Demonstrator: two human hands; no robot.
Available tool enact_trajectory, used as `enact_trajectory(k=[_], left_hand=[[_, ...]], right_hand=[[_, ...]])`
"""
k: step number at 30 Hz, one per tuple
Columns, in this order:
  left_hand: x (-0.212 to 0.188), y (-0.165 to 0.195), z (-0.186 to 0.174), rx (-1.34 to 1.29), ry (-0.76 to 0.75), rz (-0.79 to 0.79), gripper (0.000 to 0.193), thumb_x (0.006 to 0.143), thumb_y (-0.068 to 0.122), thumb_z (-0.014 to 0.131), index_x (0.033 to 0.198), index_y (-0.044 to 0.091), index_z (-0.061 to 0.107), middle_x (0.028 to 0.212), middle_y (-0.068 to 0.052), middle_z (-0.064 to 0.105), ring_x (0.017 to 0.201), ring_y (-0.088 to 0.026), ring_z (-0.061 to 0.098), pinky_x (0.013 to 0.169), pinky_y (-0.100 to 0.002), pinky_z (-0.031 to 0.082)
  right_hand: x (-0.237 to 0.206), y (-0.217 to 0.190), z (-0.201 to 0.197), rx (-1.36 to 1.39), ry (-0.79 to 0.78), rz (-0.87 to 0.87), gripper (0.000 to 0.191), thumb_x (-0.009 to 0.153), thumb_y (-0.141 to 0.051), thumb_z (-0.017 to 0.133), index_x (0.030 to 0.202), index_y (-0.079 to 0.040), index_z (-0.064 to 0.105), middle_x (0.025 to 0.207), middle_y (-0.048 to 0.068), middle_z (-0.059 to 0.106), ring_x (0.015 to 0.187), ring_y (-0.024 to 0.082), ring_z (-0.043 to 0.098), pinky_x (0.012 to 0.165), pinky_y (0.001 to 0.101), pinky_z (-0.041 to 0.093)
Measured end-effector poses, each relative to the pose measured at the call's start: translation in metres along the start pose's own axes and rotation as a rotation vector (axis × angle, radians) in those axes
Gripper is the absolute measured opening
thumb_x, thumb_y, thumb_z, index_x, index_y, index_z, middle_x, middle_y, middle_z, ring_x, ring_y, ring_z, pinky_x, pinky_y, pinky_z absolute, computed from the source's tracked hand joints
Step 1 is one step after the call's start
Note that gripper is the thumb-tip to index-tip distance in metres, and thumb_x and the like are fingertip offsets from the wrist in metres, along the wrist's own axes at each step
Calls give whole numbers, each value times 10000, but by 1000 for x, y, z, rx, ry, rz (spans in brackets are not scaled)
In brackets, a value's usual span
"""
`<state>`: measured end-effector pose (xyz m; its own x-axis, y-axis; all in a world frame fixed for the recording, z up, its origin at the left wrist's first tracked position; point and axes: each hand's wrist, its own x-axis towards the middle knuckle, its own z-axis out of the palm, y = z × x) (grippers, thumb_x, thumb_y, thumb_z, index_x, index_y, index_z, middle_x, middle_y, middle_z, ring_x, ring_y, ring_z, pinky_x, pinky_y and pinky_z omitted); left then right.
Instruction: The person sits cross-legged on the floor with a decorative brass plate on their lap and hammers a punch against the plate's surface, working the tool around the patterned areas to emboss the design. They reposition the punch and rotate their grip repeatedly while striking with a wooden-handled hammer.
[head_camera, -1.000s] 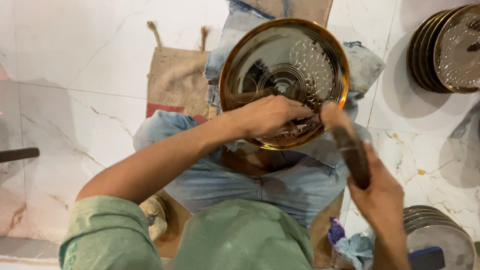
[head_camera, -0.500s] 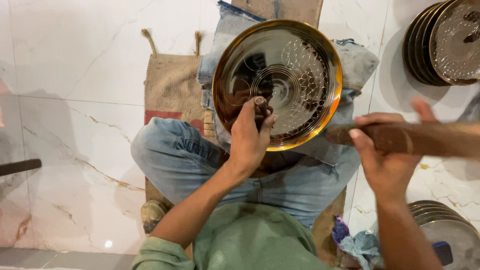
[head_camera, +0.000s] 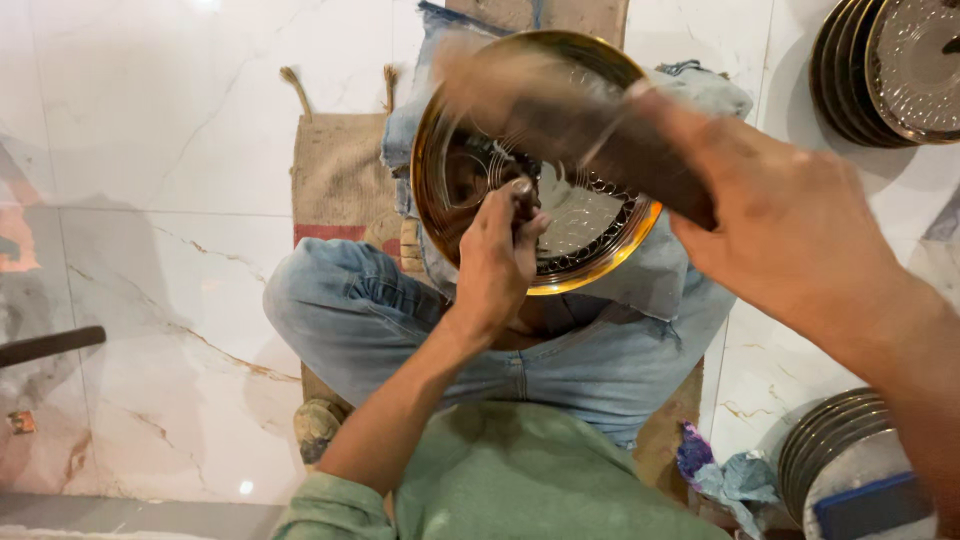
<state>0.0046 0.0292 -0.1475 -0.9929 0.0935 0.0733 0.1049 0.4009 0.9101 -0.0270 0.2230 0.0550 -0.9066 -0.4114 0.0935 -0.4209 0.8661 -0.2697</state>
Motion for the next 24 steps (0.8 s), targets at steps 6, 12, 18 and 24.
enact_trajectory(k=[6,12,18,24], left_hand=[[18,7,-13,31,-226,145,368,977,75,689,1323,65,563,1075,-173,650,946,-371,682,786,-438,546],[46,4,-17,105,-544,340,417,954,114,708,1350,83,583,1123,-177,656,1004,-405,671,834,-479,538],[76,2,-10,118,-869,552,521,857,133,741,1358,81,607,1148,-142,709,1037,-384,681,856,-485,542],[91,16,-9,59,-1028,627,465,875,110,747,1324,64,632,1193,-138,729,1074,-348,702,915,-463,546]], right_hand=[[-41,31,26,57,-13,297,753,890,-188,765,1560,-175,420,1004,181,680,840,389,704,709,484,573],[-117,65,86,138,-38,669,712,972,-278,824,1543,-80,447,1048,211,701,955,383,721,833,486,588],[-176,31,156,450,300,860,812,858,-217,822,1554,-35,446,1129,234,704,982,339,699,894,419,564],[-216,-10,195,304,176,1047,811,891,-155,844,1603,-102,458,1090,202,726,937,267,702,886,396,568]])
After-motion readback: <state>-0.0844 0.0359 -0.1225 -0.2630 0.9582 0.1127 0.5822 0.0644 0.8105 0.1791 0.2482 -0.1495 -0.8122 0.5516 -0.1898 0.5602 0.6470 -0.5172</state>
